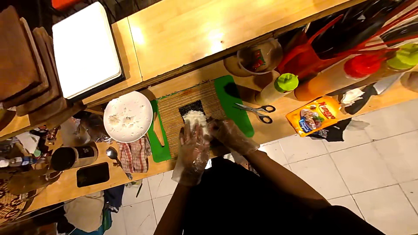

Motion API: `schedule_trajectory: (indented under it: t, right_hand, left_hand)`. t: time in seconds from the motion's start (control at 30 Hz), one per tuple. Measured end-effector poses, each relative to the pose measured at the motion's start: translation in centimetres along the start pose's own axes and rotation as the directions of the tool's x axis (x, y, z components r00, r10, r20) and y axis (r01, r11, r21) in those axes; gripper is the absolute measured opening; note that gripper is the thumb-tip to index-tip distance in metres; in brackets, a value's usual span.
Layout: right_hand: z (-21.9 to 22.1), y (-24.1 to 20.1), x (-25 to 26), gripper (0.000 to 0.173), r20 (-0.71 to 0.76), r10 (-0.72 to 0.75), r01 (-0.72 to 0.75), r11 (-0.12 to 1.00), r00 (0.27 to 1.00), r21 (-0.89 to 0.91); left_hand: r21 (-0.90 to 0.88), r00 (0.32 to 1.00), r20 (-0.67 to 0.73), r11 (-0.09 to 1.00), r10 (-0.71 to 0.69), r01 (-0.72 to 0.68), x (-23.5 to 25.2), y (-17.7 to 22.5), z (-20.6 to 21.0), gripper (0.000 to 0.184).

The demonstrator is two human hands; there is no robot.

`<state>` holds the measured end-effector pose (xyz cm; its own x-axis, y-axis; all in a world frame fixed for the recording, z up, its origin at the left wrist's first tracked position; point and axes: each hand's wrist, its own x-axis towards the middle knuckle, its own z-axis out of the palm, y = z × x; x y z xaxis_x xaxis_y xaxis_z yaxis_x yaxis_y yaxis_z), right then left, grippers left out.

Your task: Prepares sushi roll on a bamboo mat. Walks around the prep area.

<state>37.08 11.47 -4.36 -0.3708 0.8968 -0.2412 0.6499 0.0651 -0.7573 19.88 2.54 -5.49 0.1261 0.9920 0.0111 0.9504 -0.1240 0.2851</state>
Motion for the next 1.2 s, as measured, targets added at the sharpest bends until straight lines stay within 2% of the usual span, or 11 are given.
schedule_trajectory:
  t: [0.1, 0.27, 0.5, 0.67, 0.73, 0.87, 1.03, 1.2]
  right_hand:
    - [-0.2, 0.2, -0.3, 0.010, -0.014, 0.011, -0.010, 0.998, 1.000, 0.061]
    - [0.1, 0.3, -0.3, 0.012, -0.004, 0.008, -0.008, 0.999, 1.000, 0.042]
    - [0.9, -0.1, 0.5, 0.015, -0.024, -0.026, 0.025, 0.999, 0.999, -0.031]
    - [0.9, -0.5, 1.4, 0.017, 0.013, -0.007, 0.009, 0.993, 1.000, -0.121]
    - [0.9, -0.4, 1.8, 0.019, 0.028, 0.034, -0.031, 0.993, 0.999, -0.111]
    - [-0.4, 0.2, 2.1, 0.019, 0.012, 0.020, -0.020, 1.000, 1.000, -0.007]
    - [0.4, 0.6, 1.7, 0.017, -0.064, -0.062, 0.057, 0.996, 0.996, -0.074]
    - [0.3, 0.2, 1.8, 0.017, -0.017, -0.024, 0.023, 0.998, 1.000, -0.067]
  left_hand:
    - [0.001, 1.000, -0.025, 1.000, 0.015, -0.015, 0.1, 0.6, 0.7, 0.055]
    - [0.165, 0.986, 0.155, 0.986, -0.061, 0.035, 1.3, 1.6, -0.1, 0.057]
    - [0.106, 0.992, 0.128, 0.994, -0.014, 0.000, 1.3, 0.8, 0.1, 0.057]
    - [0.151, 0.972, 0.235, 0.988, -0.006, -0.030, 2.3, 0.7, -1.2, 0.056]
    - [0.121, 0.973, 0.229, 0.992, -0.008, -0.020, 2.1, 0.6, -1.3, 0.056]
    - [0.104, 0.983, 0.179, 0.994, -0.035, 0.016, 1.6, 1.2, -1.8, 0.059]
    - [0.082, 0.981, 0.195, 0.997, -0.013, -0.003, 1.6, 1.3, -0.7, 0.059]
    - [0.075, 0.976, 0.216, 0.997, -0.035, 0.020, 2.1, 1.3, -0.9, 0.057]
